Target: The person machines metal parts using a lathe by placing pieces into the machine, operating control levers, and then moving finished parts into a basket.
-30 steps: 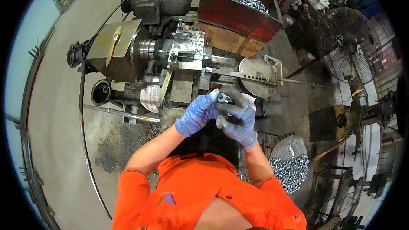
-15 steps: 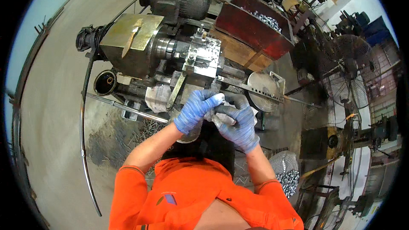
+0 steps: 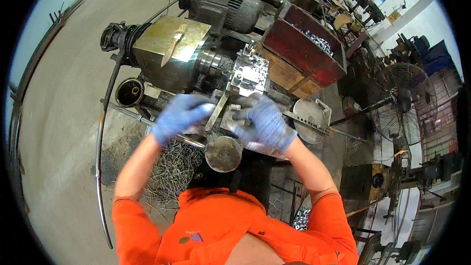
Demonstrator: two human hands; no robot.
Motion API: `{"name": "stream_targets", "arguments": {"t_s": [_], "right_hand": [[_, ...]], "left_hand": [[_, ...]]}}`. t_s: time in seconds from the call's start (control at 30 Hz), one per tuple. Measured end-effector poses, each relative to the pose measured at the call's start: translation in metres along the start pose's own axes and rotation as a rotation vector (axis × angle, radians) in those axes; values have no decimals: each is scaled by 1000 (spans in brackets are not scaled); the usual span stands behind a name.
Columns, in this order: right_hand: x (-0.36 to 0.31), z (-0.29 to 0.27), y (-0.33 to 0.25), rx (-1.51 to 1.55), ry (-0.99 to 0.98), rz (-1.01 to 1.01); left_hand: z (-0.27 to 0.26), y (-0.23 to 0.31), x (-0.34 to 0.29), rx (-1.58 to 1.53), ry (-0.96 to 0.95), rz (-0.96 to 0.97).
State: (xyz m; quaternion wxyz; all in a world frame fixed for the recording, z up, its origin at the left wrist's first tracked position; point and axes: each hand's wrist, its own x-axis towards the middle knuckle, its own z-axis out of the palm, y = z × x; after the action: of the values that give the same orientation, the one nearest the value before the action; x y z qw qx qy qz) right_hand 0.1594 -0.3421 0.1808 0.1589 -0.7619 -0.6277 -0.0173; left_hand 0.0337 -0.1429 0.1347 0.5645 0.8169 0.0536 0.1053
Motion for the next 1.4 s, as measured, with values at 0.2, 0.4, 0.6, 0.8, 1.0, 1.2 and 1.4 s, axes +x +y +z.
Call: {"name": "stream_targets", "arguments": {"t_s": [0.2,0.4,0.6,0.8,1.0,1.2,1.4], "right_hand": [[75,21,47,-296,-134,141],[110,46,74,-194,-285,263],[114,50,79,-142,-277,238],[127,48,75,-140,-325,196],[136,51,74,-185,-252,207],[135,52,65,-169,-239,217],[124,65,77,-135,9,175]], "left_hand": [[-148,-27,-105,442,557,-323],[-178,-121,-224,695,665,-454],[-134,-108,-197,-46,670,-613],[-137,-107,-198,395,589,-718],[-126,-79,-220,1047,426,-843],[-101,-86,-251,1140,593,-891],[-221,-157,-269,1511,579,-493]]}}
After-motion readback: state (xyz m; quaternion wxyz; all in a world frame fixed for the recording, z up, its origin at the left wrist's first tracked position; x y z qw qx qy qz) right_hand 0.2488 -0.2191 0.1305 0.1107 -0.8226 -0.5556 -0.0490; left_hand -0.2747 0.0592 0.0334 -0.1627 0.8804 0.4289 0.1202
